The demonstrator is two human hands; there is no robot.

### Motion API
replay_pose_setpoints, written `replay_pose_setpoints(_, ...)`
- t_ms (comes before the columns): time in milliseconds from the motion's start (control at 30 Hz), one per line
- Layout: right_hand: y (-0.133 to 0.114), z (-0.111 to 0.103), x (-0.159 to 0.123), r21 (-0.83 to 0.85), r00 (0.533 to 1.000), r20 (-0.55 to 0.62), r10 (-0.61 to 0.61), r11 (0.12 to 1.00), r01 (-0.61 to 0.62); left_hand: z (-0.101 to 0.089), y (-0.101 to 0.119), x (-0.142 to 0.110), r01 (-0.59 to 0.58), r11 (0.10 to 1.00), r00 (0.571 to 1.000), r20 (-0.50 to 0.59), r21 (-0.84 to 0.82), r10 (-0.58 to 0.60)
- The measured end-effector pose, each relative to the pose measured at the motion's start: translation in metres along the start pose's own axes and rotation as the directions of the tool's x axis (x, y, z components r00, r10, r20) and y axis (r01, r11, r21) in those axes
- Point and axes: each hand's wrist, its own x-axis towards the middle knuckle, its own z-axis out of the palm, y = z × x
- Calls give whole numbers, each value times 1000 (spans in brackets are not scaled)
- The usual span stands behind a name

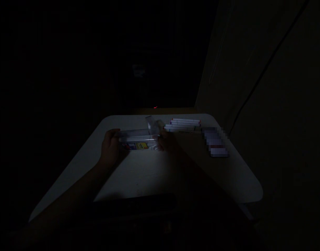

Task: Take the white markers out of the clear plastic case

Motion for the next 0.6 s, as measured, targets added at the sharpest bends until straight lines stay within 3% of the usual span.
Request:
replay_pose_setpoints(133,8,-5,1,10,999,16,-46,999,46,-2,1,0,-23,999,1000,10,25,23)
replay_pose_setpoints(267,18,-20,2,-11,994,-55,-90,996,89,-3,3,0,-32,999,999,30,39,31)
replay_pose_setpoints(433,23,-35,3,-163,981,-162,-112,983,85,-2,2,0,-19,999,1000,-6,45,20)
replay_pose_setpoints(600,19,-26,8,-326,976,-153,-158,940,101,-2,-3,0,10,1000,1000,12,17,-10)
